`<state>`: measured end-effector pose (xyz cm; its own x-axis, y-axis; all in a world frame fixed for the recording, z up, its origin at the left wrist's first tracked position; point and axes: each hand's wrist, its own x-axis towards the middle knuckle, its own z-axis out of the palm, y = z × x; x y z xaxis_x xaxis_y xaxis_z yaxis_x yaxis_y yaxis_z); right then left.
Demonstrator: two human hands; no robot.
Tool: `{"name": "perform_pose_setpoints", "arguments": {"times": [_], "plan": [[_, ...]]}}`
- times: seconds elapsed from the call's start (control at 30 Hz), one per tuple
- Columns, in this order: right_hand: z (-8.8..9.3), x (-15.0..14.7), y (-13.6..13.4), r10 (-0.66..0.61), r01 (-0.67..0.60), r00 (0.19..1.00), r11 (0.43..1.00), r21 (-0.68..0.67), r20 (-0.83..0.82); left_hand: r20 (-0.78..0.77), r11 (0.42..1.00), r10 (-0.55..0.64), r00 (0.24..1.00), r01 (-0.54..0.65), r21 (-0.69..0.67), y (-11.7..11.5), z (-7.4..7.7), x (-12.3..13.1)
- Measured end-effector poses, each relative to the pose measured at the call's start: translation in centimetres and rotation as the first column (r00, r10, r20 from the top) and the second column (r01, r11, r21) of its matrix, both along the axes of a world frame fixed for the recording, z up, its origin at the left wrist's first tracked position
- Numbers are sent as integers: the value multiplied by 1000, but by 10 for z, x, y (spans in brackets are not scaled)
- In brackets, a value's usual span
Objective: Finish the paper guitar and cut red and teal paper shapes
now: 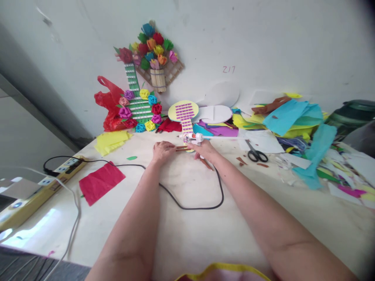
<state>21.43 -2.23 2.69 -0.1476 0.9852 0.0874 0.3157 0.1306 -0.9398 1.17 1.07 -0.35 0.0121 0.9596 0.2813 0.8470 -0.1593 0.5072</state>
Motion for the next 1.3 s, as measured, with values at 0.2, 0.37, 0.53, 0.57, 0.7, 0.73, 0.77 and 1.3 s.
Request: {"name": "perform_pose_setpoints", "arguments": {"times": [0.2,0.37,0.53,0.57,0.7,0.73,0.77,1.3], "plan": [[-4,2,3,12,-12,1000,1000,5,-4,-13,1000,-13,1000,13,-23,0,0,-1],[-7,2,4,11,-11,1000,1000,7,-8,-37,999,-3,999,1,-43,-1,3,0],[4,11,6,-25,27,996,999,21,-90,-31,999,6,1000,-7,-37,1,0,-3],[8,15,6,-40,41,996,999,13,-74,-25,999,8,1000,-9,-35,2,0,-4],[24,38,5,16,-17,999,1000,-27,-41,-17,999,9,1000,-10,-38,3,-1,-5],[29,44,4,53,-55,998,997,-62,-36,-18,999,6,1000,-6,-46,3,0,-5],[33,50,3,79,-80,997,992,-101,-16,-17,999,0,1000,-1,-55,3,0,-6],[55,73,-10,155,-92,958,963,-253,243,137,995,-40,990,53,-89,4,3,-9]]}}
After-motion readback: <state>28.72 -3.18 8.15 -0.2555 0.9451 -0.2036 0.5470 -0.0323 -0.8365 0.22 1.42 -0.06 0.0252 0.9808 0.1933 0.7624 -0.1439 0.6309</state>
